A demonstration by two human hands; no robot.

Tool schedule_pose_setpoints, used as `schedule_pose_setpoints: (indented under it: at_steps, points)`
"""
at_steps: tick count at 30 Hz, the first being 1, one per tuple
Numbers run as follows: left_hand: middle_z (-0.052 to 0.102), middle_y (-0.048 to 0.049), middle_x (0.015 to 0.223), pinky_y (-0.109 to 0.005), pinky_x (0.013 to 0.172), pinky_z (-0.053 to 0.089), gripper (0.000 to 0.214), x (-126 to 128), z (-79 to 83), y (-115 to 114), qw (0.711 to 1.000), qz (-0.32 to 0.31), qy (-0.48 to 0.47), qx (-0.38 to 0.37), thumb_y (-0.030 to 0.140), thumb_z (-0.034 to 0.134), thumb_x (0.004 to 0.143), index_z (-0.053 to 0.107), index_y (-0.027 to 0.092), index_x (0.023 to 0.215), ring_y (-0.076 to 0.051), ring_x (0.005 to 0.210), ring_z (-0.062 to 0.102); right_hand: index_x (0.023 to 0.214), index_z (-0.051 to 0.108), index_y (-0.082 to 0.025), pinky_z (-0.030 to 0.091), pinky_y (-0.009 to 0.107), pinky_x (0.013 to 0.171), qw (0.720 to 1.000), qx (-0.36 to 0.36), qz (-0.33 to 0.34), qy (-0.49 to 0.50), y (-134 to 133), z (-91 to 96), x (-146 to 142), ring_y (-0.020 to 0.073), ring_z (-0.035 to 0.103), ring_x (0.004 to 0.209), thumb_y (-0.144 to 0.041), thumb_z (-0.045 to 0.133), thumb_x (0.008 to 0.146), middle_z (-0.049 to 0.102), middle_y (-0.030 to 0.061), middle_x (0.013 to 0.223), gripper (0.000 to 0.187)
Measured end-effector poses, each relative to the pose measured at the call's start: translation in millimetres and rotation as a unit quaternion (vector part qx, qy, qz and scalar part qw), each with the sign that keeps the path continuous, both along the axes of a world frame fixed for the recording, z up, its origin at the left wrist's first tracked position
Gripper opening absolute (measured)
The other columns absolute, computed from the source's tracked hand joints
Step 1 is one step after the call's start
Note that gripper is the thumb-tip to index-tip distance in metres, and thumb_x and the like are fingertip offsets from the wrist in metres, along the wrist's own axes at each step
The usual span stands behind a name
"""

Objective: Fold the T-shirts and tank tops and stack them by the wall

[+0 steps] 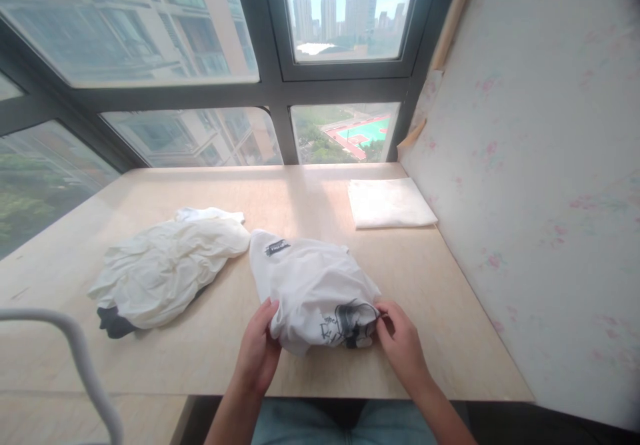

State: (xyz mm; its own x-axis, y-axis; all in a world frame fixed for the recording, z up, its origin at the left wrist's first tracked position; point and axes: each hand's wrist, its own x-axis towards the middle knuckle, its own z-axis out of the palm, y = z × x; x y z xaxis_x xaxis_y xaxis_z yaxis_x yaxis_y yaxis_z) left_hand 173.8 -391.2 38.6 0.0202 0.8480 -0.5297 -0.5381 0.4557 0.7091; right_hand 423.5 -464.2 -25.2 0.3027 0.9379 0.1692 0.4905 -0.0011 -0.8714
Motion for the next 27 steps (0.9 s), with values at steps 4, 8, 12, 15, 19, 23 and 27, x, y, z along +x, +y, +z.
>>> schedule_pose_setpoints:
  at_steps: [4,8,12,15,19,23,27]
  points:
    - [0.074,-0.0059,0.107,-0.028,0.083,0.056,0.042,-13,1.4,-2,0.998,-0.017,0.056,0.021,0.029,0.081,0.071,0.070,0.015,0.108,-0.022,0.097,0.069,0.110,0.062,-0.019,0.051,0.034,0.090,0.993,-0.009,0.032,0.112,-5,16.2,10,0.0226,0.063,0.106,-0.032,0.047,0.097,0.067,0.0108,0.112,0.023]
    - [0.075,-0.0062,0.104,-0.029,0.080,0.057,0.045,-21,3.6,2,0.999,0.010,0.048,0.023,0.028,0.080,0.069,0.070,0.015,0.110,-0.023,0.095,0.070,0.104,0.060,-0.021,0.050,0.026,0.073,0.978,-0.001,0.112,0.176,-16,44.2,13,0.0163,0.061,0.082,-0.033,0.048,0.099,0.064,0.0047,0.095,0.017]
    - [0.075,-0.0041,0.097,-0.030,0.077,0.058,0.041,-30,0.9,12,0.998,0.052,0.038,0.023,0.026,0.079,0.067,0.071,0.016,0.106,-0.023,0.090,0.071,0.098,0.058,-0.022,0.048,0.028,0.081,0.959,0.001,0.238,0.158,-22,64.4,6,0.0167,0.059,0.090,-0.025,0.045,0.098,0.063,0.0045,0.099,0.013]
    - [0.075,-0.0030,0.095,-0.030,0.075,0.058,0.041,-34,-2.5,13,0.997,0.060,0.038,0.026,0.029,0.080,0.066,0.071,0.016,0.103,-0.023,0.088,0.071,0.104,0.058,-0.022,0.048,0.028,0.080,0.952,-0.047,0.272,0.129,-23,63.6,-4,0.0170,0.059,0.091,-0.017,0.051,0.089,0.063,0.0051,0.104,0.017]
    - [0.075,-0.0022,0.091,-0.028,0.073,0.057,0.044,-36,-3.1,8,0.995,0.056,0.074,0.019,0.031,0.084,0.062,0.070,0.014,0.100,-0.022,0.087,0.071,0.110,0.061,-0.021,0.049,0.028,0.078,0.950,-0.099,0.263,0.138,-27,52.2,-11,0.0174,0.060,0.088,-0.013,0.056,0.080,0.065,0.0044,0.101,0.031]
    - [0.075,-0.0023,0.086,-0.028,0.074,0.057,0.041,-39,2.9,3,0.994,0.042,0.097,0.019,0.027,0.084,0.060,0.071,0.014,0.097,-0.022,0.088,0.071,0.127,0.059,-0.021,0.052,0.031,0.079,0.938,-0.138,0.253,0.193,-26,45.2,1,0.0192,0.062,0.090,-0.024,0.057,0.085,0.067,0.0072,0.109,0.042]
    - [0.074,-0.0012,0.075,-0.032,0.078,0.058,0.025,-37,9.5,2,0.994,0.092,0.065,-0.003,0.029,0.078,0.061,0.073,0.016,0.082,-0.025,0.088,0.071,0.123,0.066,-0.020,0.054,0.032,0.075,0.945,-0.162,0.230,0.166,-17,41.9,18,0.0205,0.064,0.085,-0.038,0.058,0.090,0.070,0.0076,0.102,0.039]
